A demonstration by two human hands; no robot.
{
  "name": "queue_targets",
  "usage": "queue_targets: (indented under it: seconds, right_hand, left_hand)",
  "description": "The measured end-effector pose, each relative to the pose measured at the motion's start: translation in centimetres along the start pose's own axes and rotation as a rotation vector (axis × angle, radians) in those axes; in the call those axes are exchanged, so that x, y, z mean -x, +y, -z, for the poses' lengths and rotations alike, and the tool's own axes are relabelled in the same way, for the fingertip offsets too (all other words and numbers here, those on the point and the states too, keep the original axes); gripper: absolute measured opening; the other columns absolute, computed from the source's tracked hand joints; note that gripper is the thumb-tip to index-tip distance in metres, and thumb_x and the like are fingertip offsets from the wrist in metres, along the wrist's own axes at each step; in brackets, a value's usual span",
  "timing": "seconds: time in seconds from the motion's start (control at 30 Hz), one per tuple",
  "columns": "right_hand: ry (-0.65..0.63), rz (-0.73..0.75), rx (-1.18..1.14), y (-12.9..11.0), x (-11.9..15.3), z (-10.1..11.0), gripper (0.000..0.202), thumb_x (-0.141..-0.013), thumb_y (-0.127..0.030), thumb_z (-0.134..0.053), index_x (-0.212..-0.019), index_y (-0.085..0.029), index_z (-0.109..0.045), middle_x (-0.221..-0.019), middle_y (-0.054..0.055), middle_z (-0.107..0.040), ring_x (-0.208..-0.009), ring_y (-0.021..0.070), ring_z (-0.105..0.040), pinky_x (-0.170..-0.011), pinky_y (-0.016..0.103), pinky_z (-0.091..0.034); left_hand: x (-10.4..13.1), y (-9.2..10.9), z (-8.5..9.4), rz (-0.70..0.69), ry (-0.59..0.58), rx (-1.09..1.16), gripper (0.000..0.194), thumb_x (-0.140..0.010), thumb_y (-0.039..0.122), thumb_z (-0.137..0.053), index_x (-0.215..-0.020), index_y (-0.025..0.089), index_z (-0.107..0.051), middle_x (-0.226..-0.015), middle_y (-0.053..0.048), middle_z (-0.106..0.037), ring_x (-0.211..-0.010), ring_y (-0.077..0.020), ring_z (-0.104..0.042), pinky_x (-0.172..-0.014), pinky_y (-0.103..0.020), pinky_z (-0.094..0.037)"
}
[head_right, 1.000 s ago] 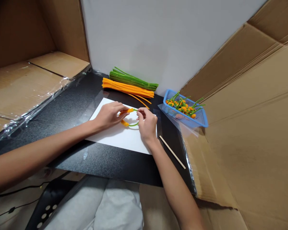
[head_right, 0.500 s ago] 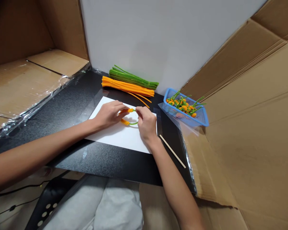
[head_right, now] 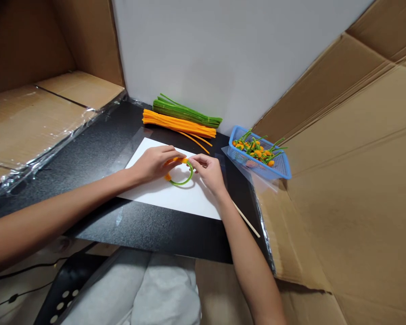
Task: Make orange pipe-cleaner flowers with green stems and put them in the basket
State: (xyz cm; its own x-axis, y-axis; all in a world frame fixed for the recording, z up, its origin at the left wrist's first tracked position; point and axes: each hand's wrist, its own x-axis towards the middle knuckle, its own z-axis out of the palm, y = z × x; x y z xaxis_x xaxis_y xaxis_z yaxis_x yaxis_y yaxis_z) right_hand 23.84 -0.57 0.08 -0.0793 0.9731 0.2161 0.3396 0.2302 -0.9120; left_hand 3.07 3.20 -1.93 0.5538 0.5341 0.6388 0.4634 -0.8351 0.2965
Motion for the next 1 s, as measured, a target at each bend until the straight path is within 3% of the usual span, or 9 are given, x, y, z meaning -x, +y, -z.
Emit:
queue_targets:
  seconds: [0.2,0.37,0.6,1.0]
  right_hand:
    - [-0.057,0.038,0.122,-0.50,0.25,0.07,0.031,-0.085,-0.047,-0.066,-0.079,-0.017,-0.071,-0.069,0.003,-0.069,-0.061,0.0148,-0.061,-0.057,0.026,-0.048]
    - [-0.004,0.162,0.334,-0.43,0.54,-0.26,0.027,-0.093,-0.037,-0.056,-0.076,-0.018,-0.064,-0.067,0.000,-0.065,-0.058,0.0128,-0.057,-0.058,0.025,-0.044]
    - [0.080,0.282,0.526,-0.55,0.55,-0.22,0.024,-0.095,-0.030,-0.050,-0.076,-0.019,-0.059,-0.070,0.001,-0.063,-0.060,0.0136,-0.056,-0.058,0.026,-0.040]
    - [0.103,0.286,0.607,-0.45,0.30,0.30,0.022,-0.094,-0.027,-0.050,-0.076,-0.019,-0.059,-0.069,0.001,-0.062,-0.059,0.0138,-0.055,-0.057,0.026,-0.039]
  left_hand:
    - [-0.09,-0.05,0.18,-0.004,-0.016,0.043,0.021,-0.098,0.029,-0.054,-0.104,0.017,-0.071,-0.086,-0.006,-0.068,-0.073,-0.0143,-0.062,-0.062,-0.025,-0.044]
    - [-0.18,0.09,0.25,-0.005,-0.033,0.080,0.022,-0.097,0.033,-0.057,-0.104,0.018,-0.072,-0.084,-0.005,-0.069,-0.073,-0.0149,-0.063,-0.063,-0.025,-0.045]
    - [-0.37,0.07,0.61,0.010,-0.026,0.155,0.020,-0.096,0.030,-0.057,-0.098,0.015,-0.070,-0.087,-0.007,-0.072,-0.075,-0.0161,-0.065,-0.066,-0.026,-0.046]
    - [-0.23,0.06,0.58,0.064,-0.068,0.075,0.015,-0.092,0.026,-0.059,-0.094,0.015,-0.069,-0.086,-0.006,-0.072,-0.075,-0.0171,-0.063,-0.065,-0.027,-0.043]
